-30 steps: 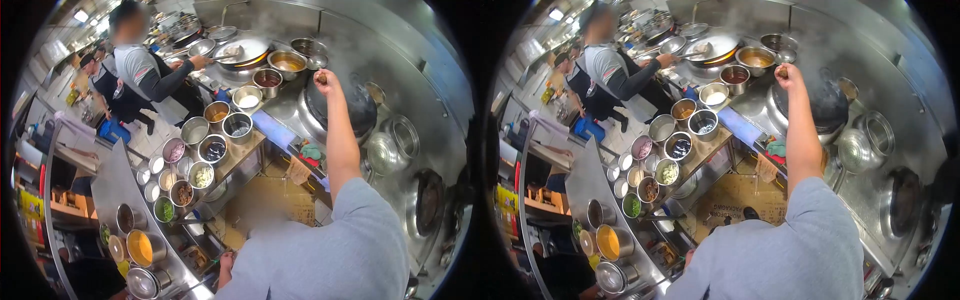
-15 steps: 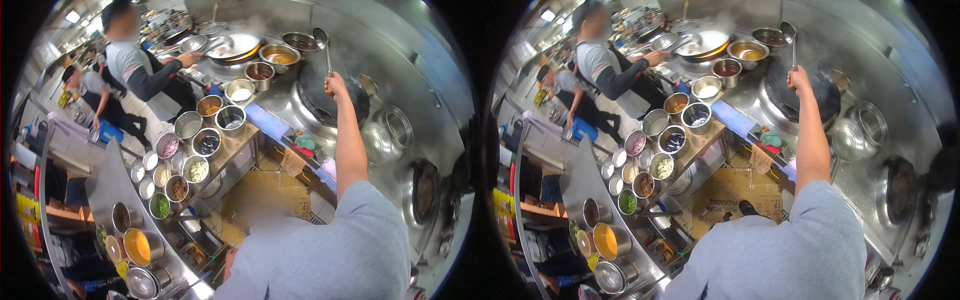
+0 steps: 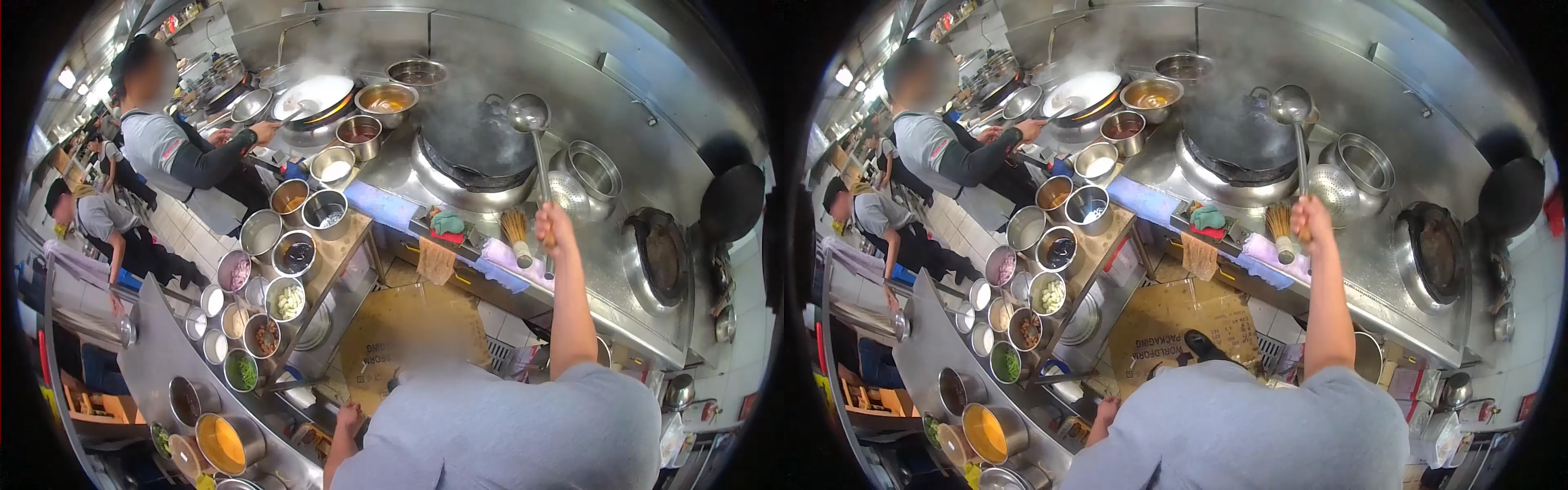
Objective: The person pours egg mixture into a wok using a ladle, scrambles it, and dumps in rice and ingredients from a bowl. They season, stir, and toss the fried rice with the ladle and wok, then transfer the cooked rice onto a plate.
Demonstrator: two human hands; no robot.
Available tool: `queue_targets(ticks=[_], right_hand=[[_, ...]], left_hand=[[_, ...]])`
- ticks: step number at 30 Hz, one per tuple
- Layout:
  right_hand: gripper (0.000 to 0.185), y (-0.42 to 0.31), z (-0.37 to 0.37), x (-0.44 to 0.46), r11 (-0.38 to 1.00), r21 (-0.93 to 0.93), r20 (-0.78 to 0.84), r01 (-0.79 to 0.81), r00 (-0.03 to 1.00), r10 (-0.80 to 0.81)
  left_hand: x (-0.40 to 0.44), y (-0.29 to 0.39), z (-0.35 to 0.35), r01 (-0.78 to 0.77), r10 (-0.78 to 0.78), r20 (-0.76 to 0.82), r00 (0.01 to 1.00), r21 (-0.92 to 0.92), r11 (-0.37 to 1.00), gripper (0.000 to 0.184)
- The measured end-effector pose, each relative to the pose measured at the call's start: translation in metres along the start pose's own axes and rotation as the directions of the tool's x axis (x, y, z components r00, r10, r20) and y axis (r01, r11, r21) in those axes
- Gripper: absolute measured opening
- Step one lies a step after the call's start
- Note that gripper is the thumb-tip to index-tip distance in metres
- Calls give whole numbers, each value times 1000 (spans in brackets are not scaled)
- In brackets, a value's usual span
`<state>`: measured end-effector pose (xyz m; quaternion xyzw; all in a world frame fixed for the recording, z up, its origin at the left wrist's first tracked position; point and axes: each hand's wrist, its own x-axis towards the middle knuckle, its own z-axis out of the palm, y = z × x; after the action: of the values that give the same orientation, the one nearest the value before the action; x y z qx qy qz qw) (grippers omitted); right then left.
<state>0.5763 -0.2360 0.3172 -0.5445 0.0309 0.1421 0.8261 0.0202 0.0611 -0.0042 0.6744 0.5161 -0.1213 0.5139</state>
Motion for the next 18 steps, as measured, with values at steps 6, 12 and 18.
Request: queue_targets(ticks=[6,12,18], right_hand=[[37,65,-22,-42,838,314,485,-446,834,262],[46,102,-21,-104,580,-71,687,-812,381,618],[48,131,121,-165,395,-664,648,-635,-226,727]], left_hand=[[20,36,-6,-114,98,109,989,150,982,50],[14,3,46,-178,185,-186,965,53,983,34],[-64,33,32,-165,109,-243,964,-226,960,32]])
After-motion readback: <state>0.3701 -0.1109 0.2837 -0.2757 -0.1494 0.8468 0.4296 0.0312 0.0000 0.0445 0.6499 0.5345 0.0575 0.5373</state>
